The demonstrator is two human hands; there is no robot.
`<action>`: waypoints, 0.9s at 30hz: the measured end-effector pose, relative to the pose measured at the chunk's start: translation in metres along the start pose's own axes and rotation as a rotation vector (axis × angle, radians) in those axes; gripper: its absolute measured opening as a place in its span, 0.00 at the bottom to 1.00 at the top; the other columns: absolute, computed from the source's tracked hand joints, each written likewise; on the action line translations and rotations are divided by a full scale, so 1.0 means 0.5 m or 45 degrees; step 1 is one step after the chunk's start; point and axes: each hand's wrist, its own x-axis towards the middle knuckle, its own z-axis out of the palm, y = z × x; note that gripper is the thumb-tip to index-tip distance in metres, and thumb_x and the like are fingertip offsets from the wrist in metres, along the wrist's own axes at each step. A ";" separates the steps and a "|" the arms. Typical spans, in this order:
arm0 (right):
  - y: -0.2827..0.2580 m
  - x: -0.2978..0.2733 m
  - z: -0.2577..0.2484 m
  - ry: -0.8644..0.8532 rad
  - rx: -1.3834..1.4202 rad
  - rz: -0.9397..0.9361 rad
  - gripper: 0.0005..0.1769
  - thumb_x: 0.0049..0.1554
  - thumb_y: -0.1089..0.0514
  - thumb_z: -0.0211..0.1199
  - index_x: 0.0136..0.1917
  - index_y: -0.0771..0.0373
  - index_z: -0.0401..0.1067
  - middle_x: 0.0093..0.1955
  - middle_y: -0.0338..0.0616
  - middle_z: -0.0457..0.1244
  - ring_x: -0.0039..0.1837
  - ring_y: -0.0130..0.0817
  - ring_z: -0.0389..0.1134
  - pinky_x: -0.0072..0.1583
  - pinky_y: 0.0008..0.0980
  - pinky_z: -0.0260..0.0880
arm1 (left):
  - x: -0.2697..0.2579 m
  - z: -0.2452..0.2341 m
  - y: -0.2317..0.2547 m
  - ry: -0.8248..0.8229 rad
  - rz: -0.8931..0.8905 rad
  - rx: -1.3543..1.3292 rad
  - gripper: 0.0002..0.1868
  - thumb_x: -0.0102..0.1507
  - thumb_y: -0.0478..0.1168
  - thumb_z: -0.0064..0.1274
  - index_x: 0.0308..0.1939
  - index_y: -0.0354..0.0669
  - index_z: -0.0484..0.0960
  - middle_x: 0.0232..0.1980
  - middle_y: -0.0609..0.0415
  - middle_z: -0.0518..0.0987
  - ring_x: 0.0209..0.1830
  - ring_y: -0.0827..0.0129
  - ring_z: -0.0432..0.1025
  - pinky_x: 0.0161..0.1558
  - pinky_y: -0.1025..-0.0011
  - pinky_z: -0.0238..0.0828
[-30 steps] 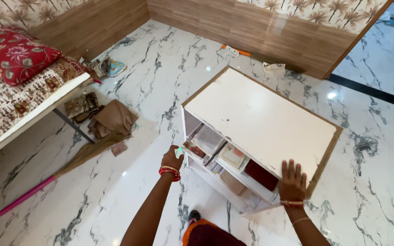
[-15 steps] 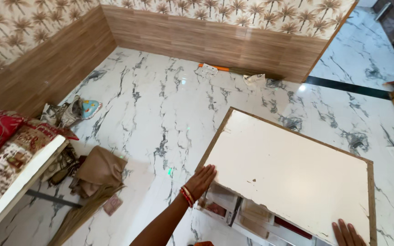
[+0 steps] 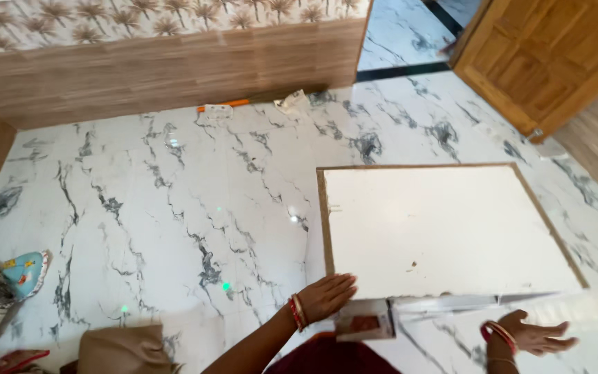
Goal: The person moves a small white wooden cabinet across a marble floor by hand, including tilting and sliding the unit into different positions.
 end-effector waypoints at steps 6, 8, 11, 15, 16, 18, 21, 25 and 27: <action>-0.060 -0.476 -0.106 -0.649 1.088 0.864 0.21 0.66 0.53 0.53 0.68 0.66 0.63 0.61 0.54 0.65 0.56 0.43 0.70 0.52 0.42 0.70 | -0.156 -0.156 -0.134 -0.222 0.001 -0.103 0.16 0.69 0.44 0.53 0.59 0.41 0.80 0.69 0.42 0.75 0.71 0.57 0.69 0.71 0.53 0.62; -0.121 -0.525 -0.120 -0.783 1.316 1.078 0.26 0.64 0.47 0.53 0.69 0.65 0.60 0.61 0.53 0.65 0.55 0.44 0.70 0.52 0.41 0.72 | -0.194 -0.203 -0.226 -0.258 -0.036 -0.097 0.14 0.69 0.43 0.52 0.56 0.42 0.82 0.68 0.42 0.76 0.69 0.56 0.69 0.70 0.51 0.61; -0.215 -0.548 -0.121 -0.881 1.296 1.384 0.33 0.59 0.37 0.52 0.69 0.58 0.60 0.62 0.43 0.65 0.55 0.47 0.67 0.48 0.46 0.62 | -0.181 -0.219 -0.388 -0.216 -0.238 -0.180 0.14 0.65 0.38 0.51 0.52 0.41 0.83 0.64 0.42 0.78 0.68 0.53 0.69 0.67 0.52 0.63; -0.310 -0.534 -0.114 -0.699 1.085 1.512 0.32 0.60 0.39 0.56 0.65 0.66 0.65 0.60 0.50 0.64 0.56 0.47 0.65 0.55 0.50 0.66 | -0.087 -0.141 -0.501 -0.332 -0.385 -0.235 0.19 0.64 0.43 0.52 0.59 0.43 0.78 0.69 0.43 0.73 0.73 0.52 0.63 0.71 0.52 0.58; -0.336 -0.527 -0.101 -0.635 0.941 1.483 0.31 0.60 0.39 0.56 0.64 0.68 0.66 0.59 0.53 0.64 0.56 0.49 0.66 0.56 0.49 0.66 | -0.052 -0.117 -0.530 -0.361 -0.406 -0.240 0.23 0.64 0.44 0.52 0.62 0.43 0.77 0.71 0.43 0.71 0.75 0.51 0.61 0.72 0.52 0.57; -0.368 -0.542 -0.094 -0.423 0.931 1.443 0.29 0.61 0.42 0.53 0.62 0.70 0.67 0.56 0.56 0.66 0.54 0.52 0.68 0.56 0.50 0.68 | 0.005 -0.069 -0.552 -0.413 -0.413 -0.201 0.30 0.64 0.50 0.52 0.68 0.42 0.69 0.74 0.37 0.63 0.76 0.48 0.55 0.71 0.50 0.52; -0.377 -0.560 -0.077 -0.295 0.727 1.415 0.28 0.63 0.42 0.51 0.61 0.70 0.67 0.54 0.56 0.65 0.53 0.52 0.68 0.56 0.49 0.67 | 0.089 -0.001 -0.575 -0.407 -0.454 -0.206 0.38 0.66 0.58 0.49 0.74 0.41 0.61 0.77 0.33 0.56 0.78 0.46 0.51 0.73 0.48 0.49; -0.353 -0.569 -0.039 -0.133 1.068 1.411 0.26 0.62 0.46 0.51 0.57 0.74 0.69 0.48 0.55 0.67 0.47 0.49 0.70 0.50 0.47 0.70 | 0.196 0.060 -0.601 -0.464 -0.535 -0.295 0.41 0.66 0.62 0.47 0.75 0.42 0.57 0.78 0.33 0.54 0.79 0.47 0.51 0.73 0.49 0.48; -0.332 -0.577 -0.026 -0.140 0.881 1.378 0.28 0.64 0.45 0.53 0.56 0.76 0.69 0.46 0.56 0.65 0.46 0.49 0.66 0.50 0.48 0.66 | 0.245 0.080 -0.619 -0.505 -0.528 -0.254 0.43 0.66 0.64 0.47 0.75 0.40 0.57 0.77 0.31 0.55 0.74 0.47 0.59 0.70 0.50 0.56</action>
